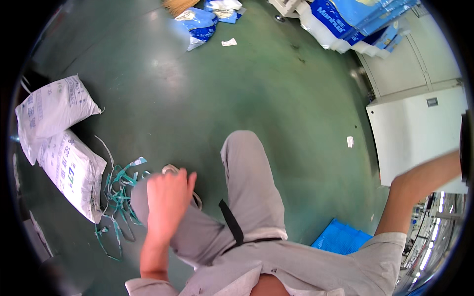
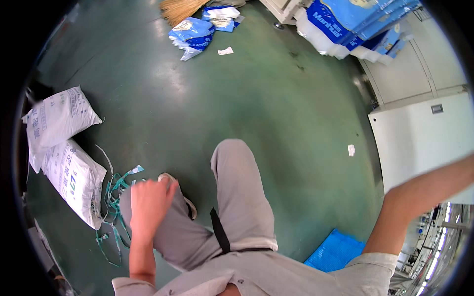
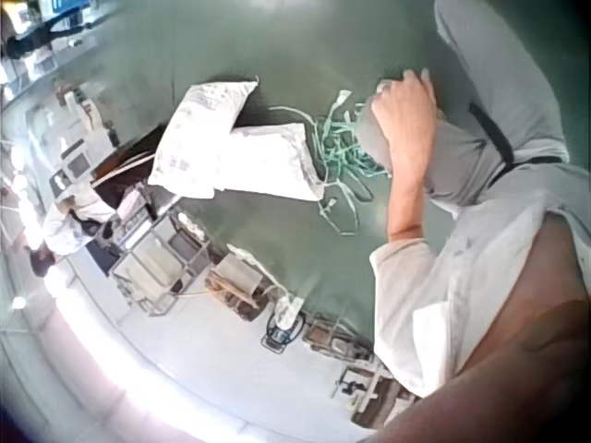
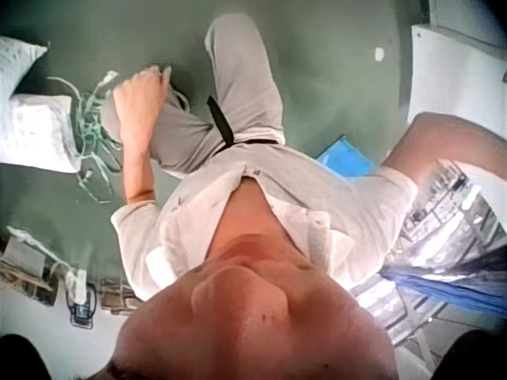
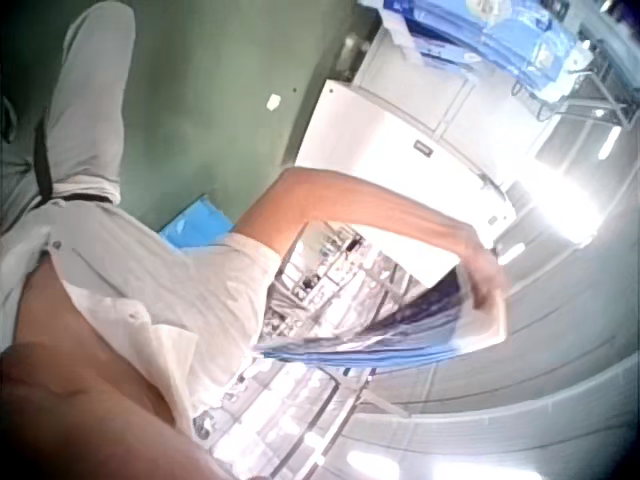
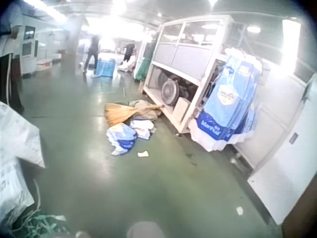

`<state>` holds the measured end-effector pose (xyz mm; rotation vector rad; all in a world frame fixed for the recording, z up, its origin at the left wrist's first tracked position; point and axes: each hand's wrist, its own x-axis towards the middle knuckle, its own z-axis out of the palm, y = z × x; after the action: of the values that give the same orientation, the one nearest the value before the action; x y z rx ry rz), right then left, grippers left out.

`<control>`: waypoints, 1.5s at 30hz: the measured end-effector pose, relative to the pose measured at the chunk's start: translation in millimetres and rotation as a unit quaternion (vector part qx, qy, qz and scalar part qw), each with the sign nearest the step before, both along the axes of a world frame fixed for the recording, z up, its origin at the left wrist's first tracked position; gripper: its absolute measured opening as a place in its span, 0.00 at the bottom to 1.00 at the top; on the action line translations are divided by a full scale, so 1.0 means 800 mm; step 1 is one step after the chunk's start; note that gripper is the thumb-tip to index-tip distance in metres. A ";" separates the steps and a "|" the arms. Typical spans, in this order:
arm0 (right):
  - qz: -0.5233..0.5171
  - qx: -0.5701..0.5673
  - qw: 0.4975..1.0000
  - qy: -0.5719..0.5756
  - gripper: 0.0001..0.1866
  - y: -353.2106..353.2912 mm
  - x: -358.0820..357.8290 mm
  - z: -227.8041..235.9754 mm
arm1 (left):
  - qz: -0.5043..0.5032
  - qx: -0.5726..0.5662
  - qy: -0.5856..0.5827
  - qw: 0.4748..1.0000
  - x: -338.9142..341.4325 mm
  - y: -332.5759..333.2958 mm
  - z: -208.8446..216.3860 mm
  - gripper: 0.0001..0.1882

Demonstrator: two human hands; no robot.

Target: The person picks up plastic packages from the floor, gathers them into a stack, and uses green tape to bind them together. They then place the bundled packages onto a rack.

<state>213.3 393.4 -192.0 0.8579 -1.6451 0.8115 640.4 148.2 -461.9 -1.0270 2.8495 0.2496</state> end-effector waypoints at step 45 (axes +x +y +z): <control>0.558 -0.266 0.025 -0.786 0.33 -0.053 0.123 -0.121 | 0.038 -0.015 0.025 0.999 0.038 0.029 0.022 0.18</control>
<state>312.0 351.2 -289.2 0.0338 0.3262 -1.7681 670.7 171.3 -444.1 -1.1539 2.8710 0.2420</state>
